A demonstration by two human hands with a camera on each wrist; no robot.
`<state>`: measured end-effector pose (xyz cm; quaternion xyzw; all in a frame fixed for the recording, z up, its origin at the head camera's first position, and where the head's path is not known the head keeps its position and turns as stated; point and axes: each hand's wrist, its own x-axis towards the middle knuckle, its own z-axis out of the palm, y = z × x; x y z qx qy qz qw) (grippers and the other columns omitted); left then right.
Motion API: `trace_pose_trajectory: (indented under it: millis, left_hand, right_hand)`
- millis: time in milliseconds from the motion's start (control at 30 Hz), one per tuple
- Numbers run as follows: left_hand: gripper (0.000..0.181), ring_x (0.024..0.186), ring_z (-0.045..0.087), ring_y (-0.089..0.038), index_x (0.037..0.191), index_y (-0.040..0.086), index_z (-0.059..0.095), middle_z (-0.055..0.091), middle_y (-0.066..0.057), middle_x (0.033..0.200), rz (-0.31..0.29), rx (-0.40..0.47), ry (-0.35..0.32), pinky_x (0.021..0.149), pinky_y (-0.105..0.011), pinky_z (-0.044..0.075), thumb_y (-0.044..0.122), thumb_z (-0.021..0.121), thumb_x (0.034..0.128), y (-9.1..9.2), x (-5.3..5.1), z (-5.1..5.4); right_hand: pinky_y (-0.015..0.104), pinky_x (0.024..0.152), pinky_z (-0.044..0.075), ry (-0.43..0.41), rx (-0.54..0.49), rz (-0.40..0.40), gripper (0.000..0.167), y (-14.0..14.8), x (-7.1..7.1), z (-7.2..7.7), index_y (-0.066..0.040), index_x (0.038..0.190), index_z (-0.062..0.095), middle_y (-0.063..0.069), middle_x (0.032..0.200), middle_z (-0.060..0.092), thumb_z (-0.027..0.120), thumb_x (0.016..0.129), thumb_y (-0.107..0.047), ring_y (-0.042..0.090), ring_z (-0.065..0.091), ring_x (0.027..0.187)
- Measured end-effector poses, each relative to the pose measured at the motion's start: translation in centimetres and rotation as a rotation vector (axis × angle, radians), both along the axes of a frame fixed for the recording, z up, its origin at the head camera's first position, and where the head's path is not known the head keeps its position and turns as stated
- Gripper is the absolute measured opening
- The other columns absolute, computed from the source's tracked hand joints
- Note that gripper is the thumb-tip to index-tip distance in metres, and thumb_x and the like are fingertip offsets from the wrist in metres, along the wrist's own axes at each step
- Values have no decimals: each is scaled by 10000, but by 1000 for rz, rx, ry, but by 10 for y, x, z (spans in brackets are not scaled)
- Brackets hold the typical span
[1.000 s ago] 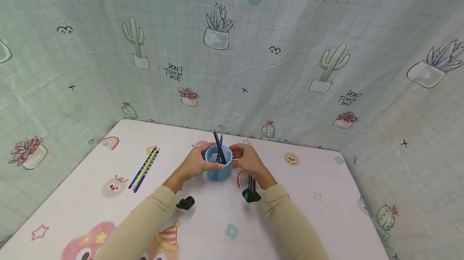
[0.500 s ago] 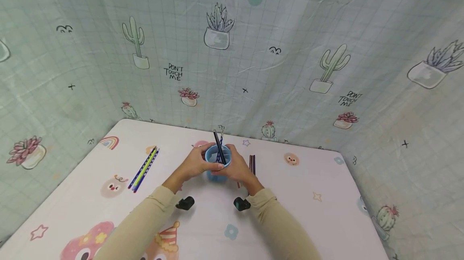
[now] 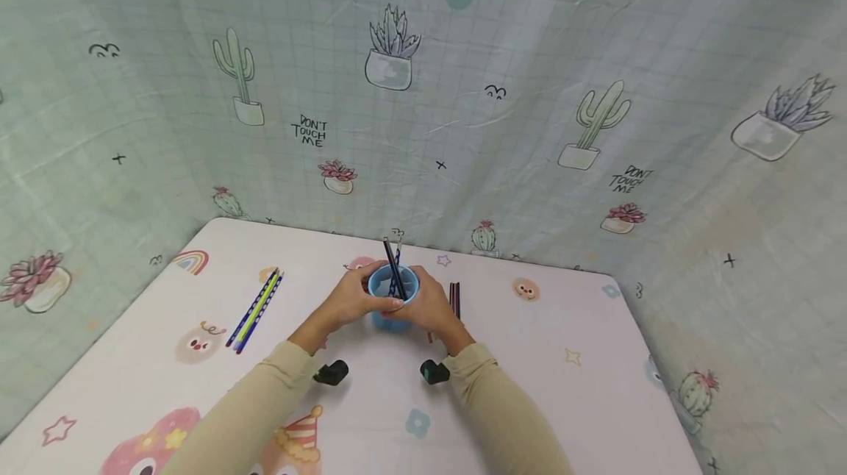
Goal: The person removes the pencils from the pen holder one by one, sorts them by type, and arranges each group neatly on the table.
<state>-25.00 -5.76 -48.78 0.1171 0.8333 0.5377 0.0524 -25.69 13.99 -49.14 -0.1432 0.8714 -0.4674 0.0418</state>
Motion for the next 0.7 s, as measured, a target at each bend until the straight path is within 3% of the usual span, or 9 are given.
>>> trace_pose_trajectory:
  millis: [333, 500, 700]
  left_hand:
    - [994, 1408, 542, -349, 1608, 81, 390, 486, -187, 1594, -7, -25, 0, 1147, -546, 484, 429, 882, 817, -2, 3, 4]
    - [985, 1406, 551, -343, 1611, 57, 372, 483, -184, 1601, -37, -4, -5, 1163, -545, 468, 448, 854, 845, -6, 4, 7]
    - [915, 1456, 512, -354, 1601, 2, 359, 471, -187, 1610, -36, 46, 19, 1201, -506, 429, 352, 828, 898, -6, 1, 14]
  right_hand:
    - [531, 1074, 539, -3, -17, 0, 912, -1, 0, -2, -116, 1452, 533, 79, 1359, 665, 995, 685, -288, 288, 634, 1246]
    - [524, 1061, 552, -18, -6, -7, 902, -2, 1, -2, -118, 1446, 534, 80, 1347, 671, 995, 686, -270, 289, 646, 1237]
    - [509, 1045, 561, -8, 18, 1, 926, 2, -1, -3, -109, 1453, 521, 80, 1351, 669, 997, 683, -304, 287, 653, 1235]
